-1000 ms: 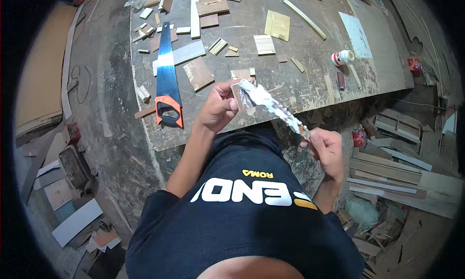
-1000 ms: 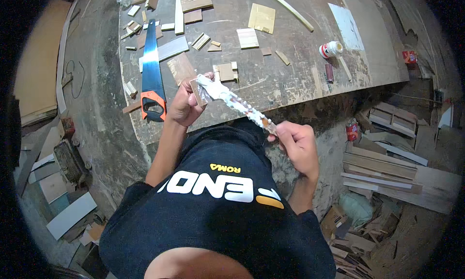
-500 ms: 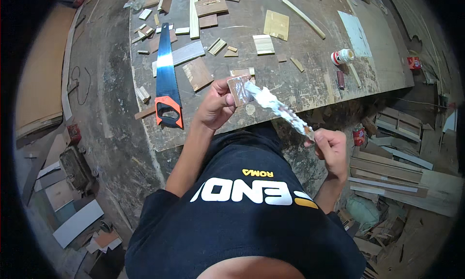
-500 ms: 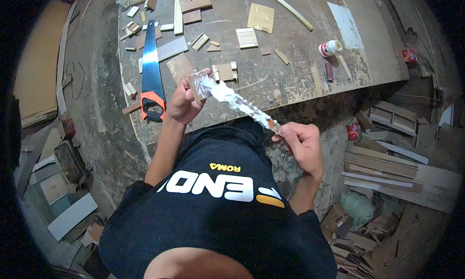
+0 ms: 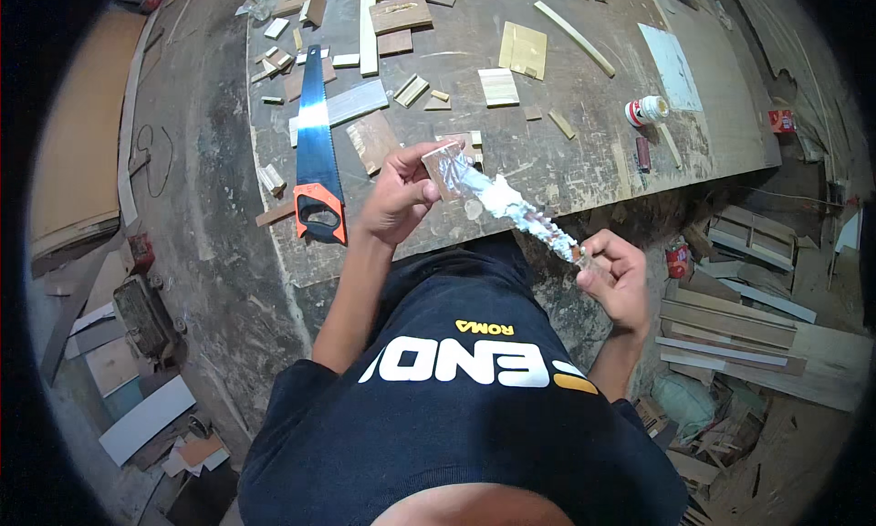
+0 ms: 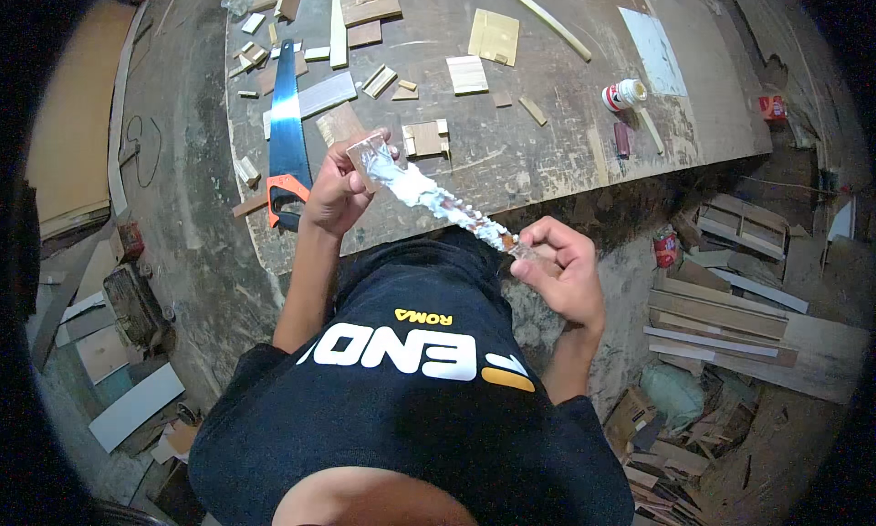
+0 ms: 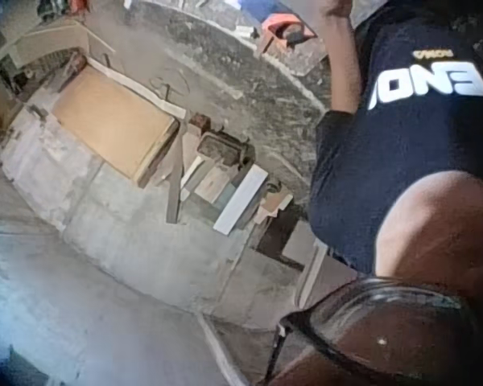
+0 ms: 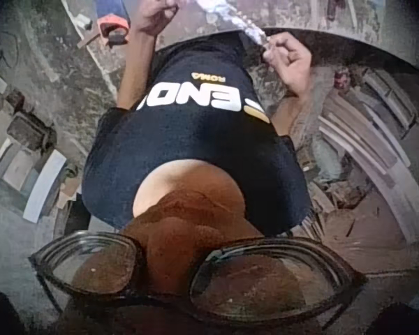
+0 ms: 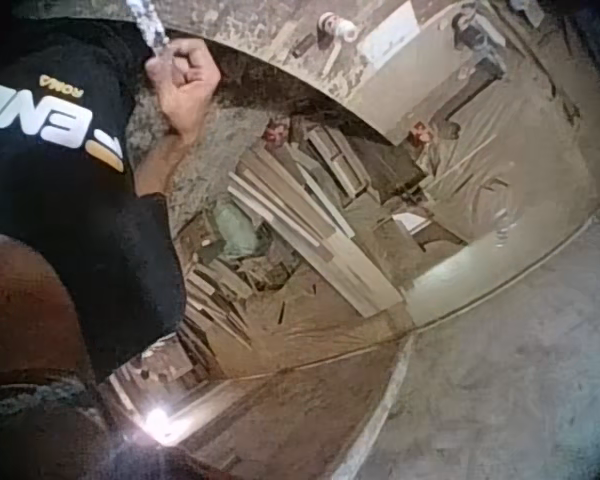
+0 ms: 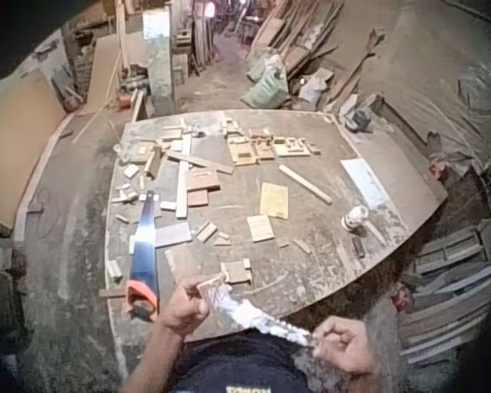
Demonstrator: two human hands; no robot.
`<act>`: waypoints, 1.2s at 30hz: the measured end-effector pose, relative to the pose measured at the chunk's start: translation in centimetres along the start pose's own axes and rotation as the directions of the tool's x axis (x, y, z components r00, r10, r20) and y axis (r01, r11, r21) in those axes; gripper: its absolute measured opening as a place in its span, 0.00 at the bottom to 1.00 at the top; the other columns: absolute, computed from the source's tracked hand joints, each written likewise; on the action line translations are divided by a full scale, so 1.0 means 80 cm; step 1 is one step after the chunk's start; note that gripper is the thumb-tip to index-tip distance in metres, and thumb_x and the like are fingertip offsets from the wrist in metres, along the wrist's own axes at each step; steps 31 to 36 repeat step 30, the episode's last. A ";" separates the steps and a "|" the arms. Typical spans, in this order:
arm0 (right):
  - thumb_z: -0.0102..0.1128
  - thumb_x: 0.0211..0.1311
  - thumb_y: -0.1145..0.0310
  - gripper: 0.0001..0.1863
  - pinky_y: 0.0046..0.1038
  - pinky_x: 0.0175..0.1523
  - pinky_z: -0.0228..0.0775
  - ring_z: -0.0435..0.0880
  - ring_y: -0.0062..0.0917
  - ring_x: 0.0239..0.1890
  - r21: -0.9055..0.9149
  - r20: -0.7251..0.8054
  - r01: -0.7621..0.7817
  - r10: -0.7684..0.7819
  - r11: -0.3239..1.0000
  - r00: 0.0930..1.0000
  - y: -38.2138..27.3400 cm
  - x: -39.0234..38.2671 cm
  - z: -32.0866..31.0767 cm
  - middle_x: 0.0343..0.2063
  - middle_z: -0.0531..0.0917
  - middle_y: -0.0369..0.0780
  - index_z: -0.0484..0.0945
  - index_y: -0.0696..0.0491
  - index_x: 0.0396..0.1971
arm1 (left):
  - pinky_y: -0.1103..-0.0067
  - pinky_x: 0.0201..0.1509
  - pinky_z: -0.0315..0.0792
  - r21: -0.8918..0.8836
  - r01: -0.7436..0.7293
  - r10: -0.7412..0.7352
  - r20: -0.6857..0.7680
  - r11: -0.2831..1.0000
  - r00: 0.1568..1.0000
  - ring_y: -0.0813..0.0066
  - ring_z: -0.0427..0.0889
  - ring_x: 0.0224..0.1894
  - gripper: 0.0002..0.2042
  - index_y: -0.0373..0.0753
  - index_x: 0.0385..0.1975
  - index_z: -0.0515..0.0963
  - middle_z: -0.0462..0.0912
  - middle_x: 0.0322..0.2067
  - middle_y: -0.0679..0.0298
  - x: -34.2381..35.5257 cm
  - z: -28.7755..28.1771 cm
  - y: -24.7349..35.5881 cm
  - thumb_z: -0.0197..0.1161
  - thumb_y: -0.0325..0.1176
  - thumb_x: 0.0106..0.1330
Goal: Sawing a small piece of wood on a workbench and then applying glue to attach it to other wood scraps.
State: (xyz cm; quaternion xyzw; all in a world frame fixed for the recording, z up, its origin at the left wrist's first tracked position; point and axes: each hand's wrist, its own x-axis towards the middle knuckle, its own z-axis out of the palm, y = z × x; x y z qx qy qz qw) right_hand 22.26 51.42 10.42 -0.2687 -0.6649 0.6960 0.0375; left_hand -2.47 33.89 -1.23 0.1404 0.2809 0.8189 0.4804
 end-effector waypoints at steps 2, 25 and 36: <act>0.64 0.62 0.67 0.11 0.12 0.25 0.52 0.63 0.06 0.20 0.065 0.014 -0.004 0.003 0.998 1.000 0.007 0.003 0.003 0.18 0.72 0.27 0.77 0.60 0.36 | 0.71 0.58 0.75 0.000 -0.004 0.004 0.008 1.000 1.000 0.67 0.82 0.49 0.36 0.31 0.55 0.74 0.82 0.46 0.54 0.000 0.003 0.000 0.80 0.35 0.43; 0.47 0.73 0.62 0.22 0.18 0.18 0.51 0.64 0.10 0.10 -0.210 -0.050 0.159 -0.173 0.965 0.984 0.002 0.004 0.067 0.07 0.69 0.32 0.81 0.64 0.26 | 0.74 0.45 0.85 0.600 -0.526 0.660 -0.005 0.603 0.751 0.69 0.83 0.43 0.23 0.29 0.47 0.77 0.81 0.42 0.56 -0.007 0.072 0.009 0.71 0.12 0.47; 0.47 0.72 0.64 0.21 0.18 0.17 0.52 0.64 0.10 0.10 -0.236 -0.069 0.155 -0.176 0.959 0.982 0.005 -0.001 0.066 0.07 0.70 0.32 0.81 0.64 0.27 | 0.74 0.42 0.86 0.629 -0.628 0.705 0.172 0.459 0.688 0.65 0.84 0.42 0.20 0.28 0.45 0.79 0.80 0.42 0.51 -0.005 0.069 0.005 0.67 0.09 0.49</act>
